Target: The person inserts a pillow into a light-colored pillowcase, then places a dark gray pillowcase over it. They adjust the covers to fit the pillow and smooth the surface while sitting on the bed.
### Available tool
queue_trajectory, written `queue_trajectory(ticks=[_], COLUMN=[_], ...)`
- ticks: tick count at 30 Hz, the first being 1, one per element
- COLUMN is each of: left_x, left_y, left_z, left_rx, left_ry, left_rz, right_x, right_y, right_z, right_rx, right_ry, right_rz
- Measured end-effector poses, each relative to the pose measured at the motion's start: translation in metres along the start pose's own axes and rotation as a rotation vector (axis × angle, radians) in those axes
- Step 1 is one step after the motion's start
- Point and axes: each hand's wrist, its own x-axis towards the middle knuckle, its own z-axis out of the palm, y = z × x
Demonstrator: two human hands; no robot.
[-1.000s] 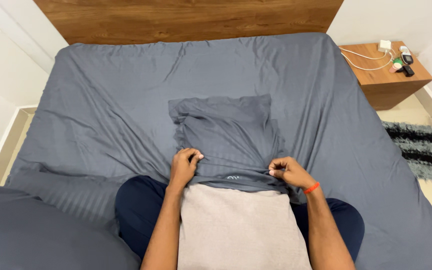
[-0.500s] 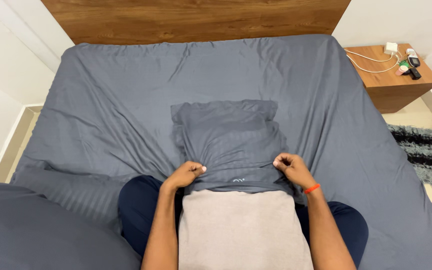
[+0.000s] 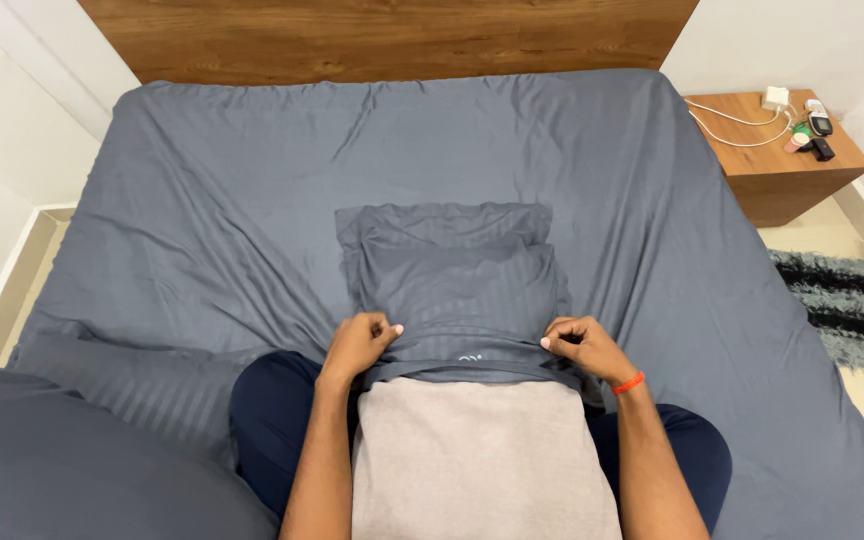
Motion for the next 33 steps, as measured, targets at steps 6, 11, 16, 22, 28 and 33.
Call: queue_trajectory(ticks=[6, 11, 16, 22, 28, 33], left_x=[-0.009, -0.013, -0.013, -0.004, 0.003, 0.018], left_y=[0.067, 0.076, 0.073, 0.065, 0.030, 0.008], left_z=[0.007, 0.013, 0.022, 0.023, 0.032, 0.033], left_rx=[0.024, 0.047, 0.013, -0.069, 0.029, -0.263], left_ry=[0.043, 0.018, -0.223, -0.215, -0.519, -0.291], left_rz=[0.399, 0.396, 0.153, 0.230, 0.311, 0.220], right_x=[-0.001, 0.001, 0.000, 0.004, 0.009, 0.010], right_y=[-0.038, -0.024, -0.022, -0.018, 0.021, 0.024], right_z=[0.042, 0.044, 0.033, 0.030, 0.003, -0.001], right_rx=[-0.334, -0.071, -0.065, -0.439, -0.139, -0.034], right_ry=[0.213, 0.053, 0.001, -0.057, -0.308, -0.119], right_rz=[-0.454, -0.155, 0.007, -0.174, 0.152, 0.118])
